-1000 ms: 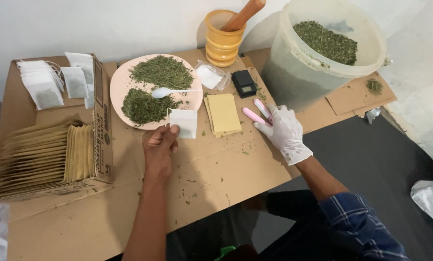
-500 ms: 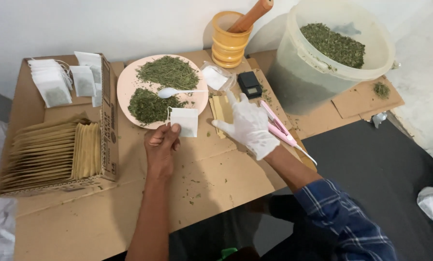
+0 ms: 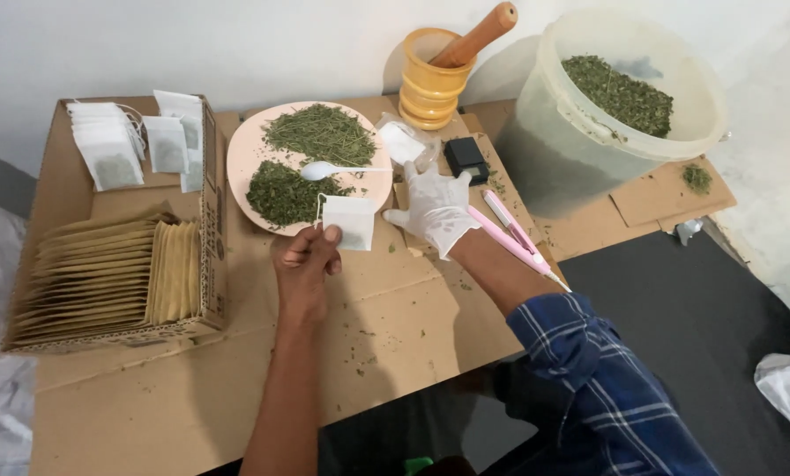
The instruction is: Manually folding and heat-sealing tea bags using a hair straightener.
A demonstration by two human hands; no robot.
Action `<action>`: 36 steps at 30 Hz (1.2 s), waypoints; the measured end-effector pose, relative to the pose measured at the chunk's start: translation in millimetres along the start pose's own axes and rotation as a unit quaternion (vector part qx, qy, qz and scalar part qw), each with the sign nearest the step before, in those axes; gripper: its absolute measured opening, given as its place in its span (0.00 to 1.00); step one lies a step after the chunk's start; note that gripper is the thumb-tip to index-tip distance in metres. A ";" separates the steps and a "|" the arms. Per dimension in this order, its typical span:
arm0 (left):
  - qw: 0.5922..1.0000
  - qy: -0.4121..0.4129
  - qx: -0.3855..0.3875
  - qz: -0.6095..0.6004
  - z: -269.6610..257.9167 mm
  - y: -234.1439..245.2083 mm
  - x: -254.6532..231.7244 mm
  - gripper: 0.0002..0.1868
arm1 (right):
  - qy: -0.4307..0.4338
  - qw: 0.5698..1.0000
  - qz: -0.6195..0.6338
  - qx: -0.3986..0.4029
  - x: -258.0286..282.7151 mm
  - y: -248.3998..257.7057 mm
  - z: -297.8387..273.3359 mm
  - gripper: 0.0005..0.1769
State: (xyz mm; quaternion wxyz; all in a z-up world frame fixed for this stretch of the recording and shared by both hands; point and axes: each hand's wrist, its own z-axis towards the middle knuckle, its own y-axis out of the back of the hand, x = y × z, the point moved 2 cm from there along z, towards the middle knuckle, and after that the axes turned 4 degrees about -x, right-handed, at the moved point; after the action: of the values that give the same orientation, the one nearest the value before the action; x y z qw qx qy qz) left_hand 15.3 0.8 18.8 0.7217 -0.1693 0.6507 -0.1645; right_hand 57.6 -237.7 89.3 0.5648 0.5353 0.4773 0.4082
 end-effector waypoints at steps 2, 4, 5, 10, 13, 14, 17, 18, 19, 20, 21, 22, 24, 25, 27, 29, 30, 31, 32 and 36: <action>1.000 0.000 -0.001 -0.007 2.0 4.0 8.3 0.12 | -0.022 1.000 0.002 0.017 7.0 20.9 -7.5 0.64; 1.000 -0.001 -0.005 -0.014 3.4 5.6 14.1 0.11 | -0.042 0.999 0.003 0.034 9.9 35.1 -13.7 0.68; 1.000 0.002 -0.009 -0.017 3.6 4.9 15.7 0.12 | -0.047 0.998 0.016 0.047 9.0 38.7 -16.3 0.68; 1.000 0.006 -0.009 -0.024 -0.5 -0.5 6.9 0.12 | -0.060 0.996 0.025 0.055 6.3 28.0 -13.7 0.67; 1.000 0.013 -0.014 -0.017 0.2 1.9 9.6 0.14 | -0.040 0.999 0.018 0.008 3.7 11.8 -4.1 0.64; 1.000 0.016 -0.014 -0.014 0.4 2.4 9.8 0.13 | -0.034 0.999 0.036 -0.002 1.8 1.7 2.6 0.55; 1.000 0.017 -0.009 -0.008 2.5 4.6 13.3 0.12 | -0.039 0.998 0.055 -0.017 0.6 -13.7 11.1 0.44; 1.000 0.012 -0.006 -0.006 4.5 4.9 14.8 0.12 | -0.048 0.997 0.055 -0.024 0.8 -15.5 13.3 0.42; 1.000 0.012 -0.005 -0.006 4.3 5.7 15.4 0.12 | -0.049 0.997 0.056 -0.024 -1.2 -15.8 13.1 0.42; 1.000 0.011 -0.007 -0.004 3.7 6.1 16.2 0.12 | -0.039 0.997 0.058 -0.034 -3.3 -15.6 12.8 0.42; 1.000 0.011 -0.009 -0.002 3.2 6.6 17.0 0.12 | -0.029 0.997 0.060 -0.044 -5.3 -15.4 12.5 0.42; 1.000 0.011 -0.008 -0.002 3.6 6.1 15.4 0.12 | -0.030 0.997 0.059 -0.045 -6.1 -5.8 5.7 0.42; 1.000 0.003 -0.003 -0.002 4.1 6.0 12.3 0.11 | -0.018 0.996 0.077 -0.029 -5.9 12.1 -7.4 0.48; 1.000 0.003 -0.004 -0.003 4.9 4.8 10.6 0.11 | -0.017 0.997 0.076 -0.028 -8.8 22.8 -14.9 0.48; 1.000 -0.002 -0.006 -0.019 1.7 4.0 8.3 0.10 | 0.084 0.986 0.081 -0.117 -11.3 44.5 -34.2 0.44; 1.000 0.003 -0.007 -0.022 0.6 5.3 12.8 0.10 | 0.129 0.978 0.058 -0.153 -28.4 38.7 -38.4 0.35; 1.000 0.003 -0.006 -0.026 1.9 4.4 14.3 0.09 | 0.173 0.965 0.036 -0.192 -36.9 38.4 -39.8 0.27; 1.000 0.003 -0.007 -0.028 3.4 3.0 13.3 0.09 | 0.175 0.965 0.034 -0.192 -48.4 25.8 -36.3 0.27; 0.999 0.000 -0.009 -0.031 2.3 2.4 12.7 0.10 | 0.217 0.952 0.014 -0.216 -58.6 12.1 -36.4 0.24; 1.000 0.001 -0.003 -0.013 0.4 4.1 11.8 0.12 | 0.292 0.946 -0.066 -0.127 -58.6 28.0 -73.9 0.31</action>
State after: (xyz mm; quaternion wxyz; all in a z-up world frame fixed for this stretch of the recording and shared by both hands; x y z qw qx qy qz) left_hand 16.9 -1.0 6.5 0.7182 -0.1799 0.6498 -0.1717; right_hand -25.6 -276.1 125.2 0.4897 0.2840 0.5998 0.5655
